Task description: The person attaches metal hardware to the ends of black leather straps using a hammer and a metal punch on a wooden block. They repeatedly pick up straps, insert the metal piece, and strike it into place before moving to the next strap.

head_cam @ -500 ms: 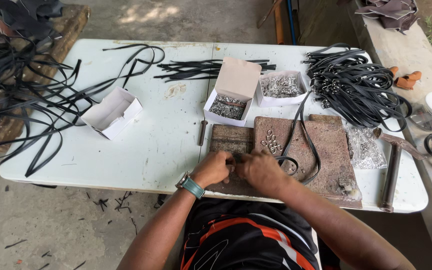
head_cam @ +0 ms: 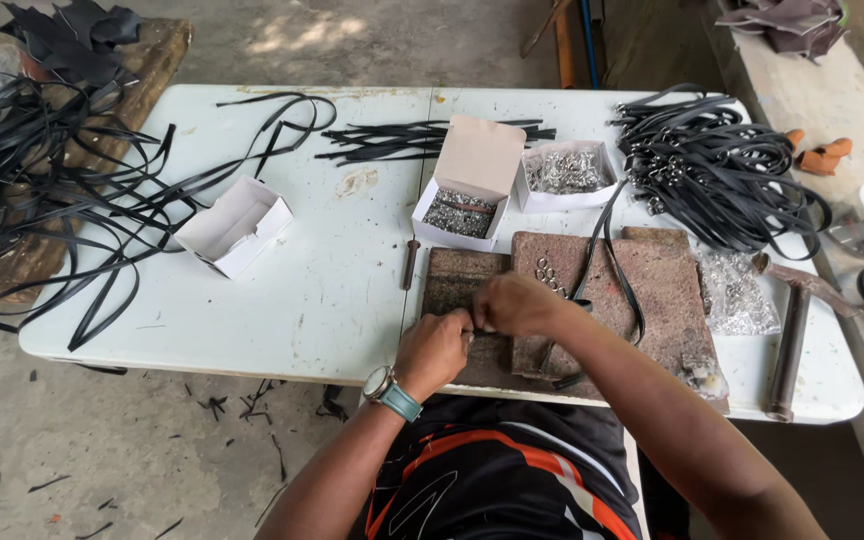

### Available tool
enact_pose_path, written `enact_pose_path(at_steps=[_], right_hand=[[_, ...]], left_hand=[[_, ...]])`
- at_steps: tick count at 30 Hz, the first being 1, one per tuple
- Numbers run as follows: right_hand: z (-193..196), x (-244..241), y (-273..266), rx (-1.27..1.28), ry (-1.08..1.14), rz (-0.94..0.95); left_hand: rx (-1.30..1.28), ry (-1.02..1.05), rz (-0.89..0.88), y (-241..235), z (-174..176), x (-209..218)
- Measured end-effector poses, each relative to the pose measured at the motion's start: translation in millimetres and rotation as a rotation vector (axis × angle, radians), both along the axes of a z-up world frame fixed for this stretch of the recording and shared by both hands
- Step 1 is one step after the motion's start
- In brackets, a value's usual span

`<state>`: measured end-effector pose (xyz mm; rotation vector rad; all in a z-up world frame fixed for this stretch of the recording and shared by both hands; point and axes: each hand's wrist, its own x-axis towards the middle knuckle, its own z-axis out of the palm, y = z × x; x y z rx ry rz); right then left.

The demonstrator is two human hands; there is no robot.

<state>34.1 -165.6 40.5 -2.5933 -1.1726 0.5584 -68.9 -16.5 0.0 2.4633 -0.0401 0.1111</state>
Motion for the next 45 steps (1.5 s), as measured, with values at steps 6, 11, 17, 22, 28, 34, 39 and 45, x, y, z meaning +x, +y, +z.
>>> enact_pose_path(at_steps=[6, 11, 17, 22, 28, 34, 39, 45], right_hand=[[7.3, 5.0, -36.1, 0.329, 0.063, -0.214], [3.1, -13.2, -18.6, 0.408, 0.121, -0.093], [1.8, -21.6, -8.2, 0.128, 0.021, -0.094], [-0.8, -25.0, -11.9, 0.206, 0.024, -0.094], [-3.0, -22.0, -9.8, 0.279, 0.048, -0.098], [-0.8, -21.7, -1.2, 0.057, -0.079, 0.013], [-9.4, 0.7, 19.5, -0.103, 0.068, -0.001], [-11.6, 29.2, 46.9, -0.266, 0.244, 0.002]], left_hand=[[0.08, -0.012, -0.124, 7.7, -4.1, 14.3], [0.172, 0.057, -0.101, 2.4, -3.9, 13.0], [-0.076, 0.205, -0.054, 8.5, -1.0, 6.9], [-0.192, 0.307, 0.011, 13.9, 4.7, 4.9], [-0.135, 0.249, 0.043, 12.5, -1.2, 2.4], [-0.053, 0.124, 0.046, 10.9, -8.8, 3.9], [-0.045, 0.166, 0.054, 10.6, -8.1, 3.7], [-0.06, 0.147, 0.036, 12.1, -12.9, 3.2]])
